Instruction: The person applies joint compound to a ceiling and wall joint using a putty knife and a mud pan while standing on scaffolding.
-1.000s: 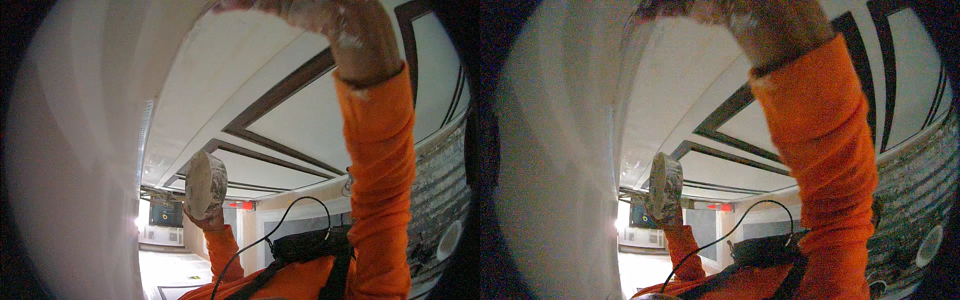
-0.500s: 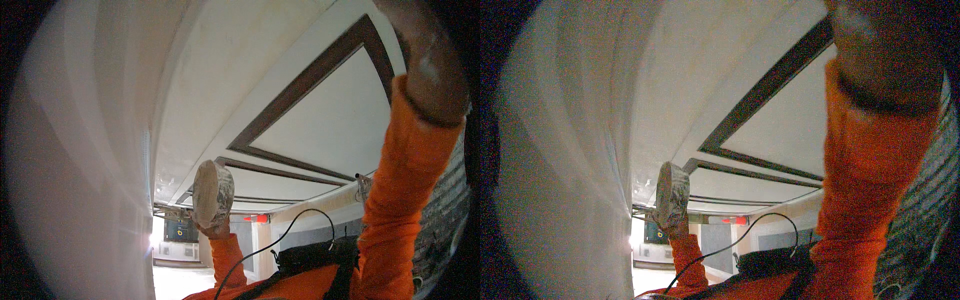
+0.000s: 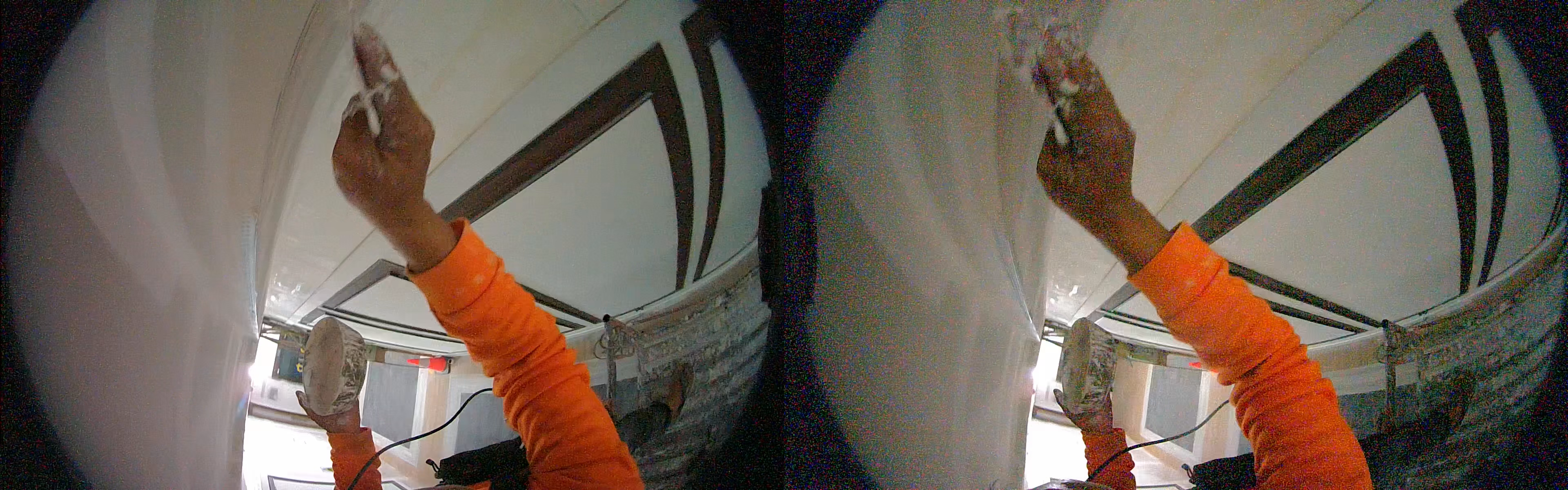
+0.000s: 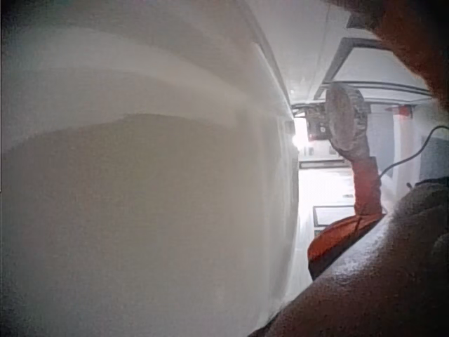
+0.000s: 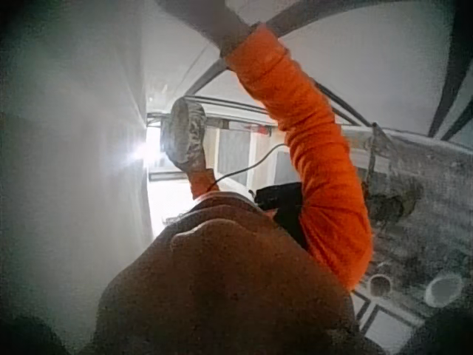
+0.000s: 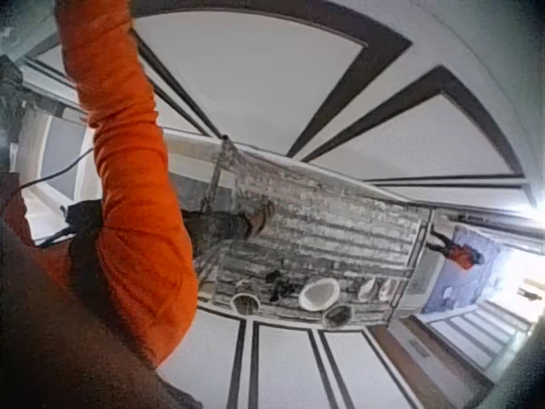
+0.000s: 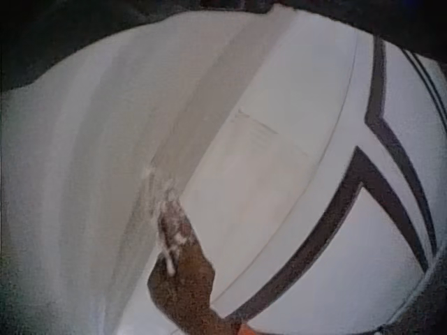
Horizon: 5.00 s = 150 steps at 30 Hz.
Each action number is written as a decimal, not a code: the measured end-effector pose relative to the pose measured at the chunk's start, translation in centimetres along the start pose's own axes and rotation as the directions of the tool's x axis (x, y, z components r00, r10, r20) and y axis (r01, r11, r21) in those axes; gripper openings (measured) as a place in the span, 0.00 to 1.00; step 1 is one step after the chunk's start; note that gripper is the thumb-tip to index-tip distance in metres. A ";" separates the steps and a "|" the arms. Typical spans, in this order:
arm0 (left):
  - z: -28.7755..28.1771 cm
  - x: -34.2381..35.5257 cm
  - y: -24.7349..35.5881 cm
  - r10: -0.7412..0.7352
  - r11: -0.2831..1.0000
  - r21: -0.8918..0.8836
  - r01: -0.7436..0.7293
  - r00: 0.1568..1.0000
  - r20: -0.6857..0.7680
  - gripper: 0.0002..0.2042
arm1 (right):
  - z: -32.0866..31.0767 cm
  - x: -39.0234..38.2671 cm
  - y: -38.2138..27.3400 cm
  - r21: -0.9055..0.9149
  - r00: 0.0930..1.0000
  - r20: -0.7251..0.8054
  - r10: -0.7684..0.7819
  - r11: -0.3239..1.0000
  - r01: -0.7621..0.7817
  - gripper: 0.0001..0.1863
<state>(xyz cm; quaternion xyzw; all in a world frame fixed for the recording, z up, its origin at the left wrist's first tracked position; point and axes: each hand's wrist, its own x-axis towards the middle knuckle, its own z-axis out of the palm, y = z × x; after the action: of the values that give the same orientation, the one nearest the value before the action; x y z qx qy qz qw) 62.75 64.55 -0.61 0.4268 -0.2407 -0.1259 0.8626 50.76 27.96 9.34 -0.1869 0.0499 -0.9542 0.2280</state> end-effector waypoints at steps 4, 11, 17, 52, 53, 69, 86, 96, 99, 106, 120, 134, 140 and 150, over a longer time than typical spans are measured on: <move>-0.9 -0.2 0.9 0.055 0.998 -0.001 -0.056 0.982 -0.179 0.30 | 1.1 -4.6 -1.3 0.050 0.984 0.073 0.162 0.985 -0.166 0.27; -5.9 -1.6 2.2 0.238 0.960 0.215 -0.177 0.923 -0.303 0.32 | 0.4 -10.5 -2.9 -0.013 0.902 0.261 0.345 0.935 -0.354 0.30; -7.6 -2.2 4.0 0.289 0.892 0.417 -0.173 0.929 -0.232 0.32 | 1.2 -16.0 -3.9 0.057 0.773 0.477 0.417 0.863 -0.501 0.39; 7.3 -2.5 1.5 0.023 1.000 -0.001 -0.023 0.999 -0.029 0.27 | -2.3 12.2 -0.8 0.043 -0.088 0.884 0.459 -0.268 -0.963 0.07; 7.3 -2.6 1.3 -0.003 1.000 0.001 0.003 0.998 0.069 0.27 | -2.9 12.5 -0.7 0.079 -0.024 0.875 0.483 -0.191 -0.978 0.08; 5.7 -4.6 1.8 0.091 0.994 0.088 -0.070 0.958 -0.273 0.31 | -0.6 -5.3 1.5 -0.079 -0.390 0.719 0.575 -0.490 -0.868 0.13; 12.8 -5.5 1.0 -0.005 0.999 0.047 0.007 0.999 -0.047 0.29 | 0.1 6.0 4.4 0.229 0.374 0.868 0.326 0.406 -0.885 0.11; 17.4 -5.4 0.8 -0.034 0.996 0.086 0.031 0.999 0.037 0.27 | -2.9 22.3 -2.2 0.148 -0.117 0.793 0.598 -0.375 -0.915 0.07; 18.6 -6.3 1.4 -0.034 0.995 0.100 0.032 0.999 0.017 0.25 | -3.6 24.7 -3.5 0.221 0.018 0.773 0.635 -0.243 -0.945 0.06; 17.8 -5.5 1.7 -0.097 0.992 0.083 0.090 0.992 0.085 0.25 | -5.9 28.4 -2.7 0.298 0.387 0.844 0.371 0.276 -0.914 0.14; 22.1 -7.5 -0.7 -0.204 0.938 -0.253 0.235 0.968 0.146 0.29 | -11.2 30.4 -15.5 -0.243 0.879 0.251 0.405 0.906 -0.348 0.17; 20.7 -2.4 -3.6 -0.259 0.893 -0.316 0.321 0.940 0.224 0.29 | 1.1 16.7 -12.4 -0.216 0.505 0.736 -0.451 0.550 0.807 0.23; 18.8 0.5 -3.6 -0.258 0.834 -0.398 0.382 0.908 0.332 0.28 | 1.6 11.5 -9.6 -0.370 0.424 0.894 -0.147 0.293 0.882 0.27; 16.9 2.2 -5.2 -0.393 0.726 -0.444 0.526 0.846 0.360 0.26 | -0.8 15.6 -13.8 -0.603 0.675 0.686 -0.271 0.308 0.736 0.24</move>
<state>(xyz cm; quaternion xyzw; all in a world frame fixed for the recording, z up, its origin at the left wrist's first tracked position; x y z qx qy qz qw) 55.76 49.08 4.72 0.2017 -0.1852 -0.4487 0.8507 31.79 33.19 16.33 -0.4991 0.3910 -0.7431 -0.2142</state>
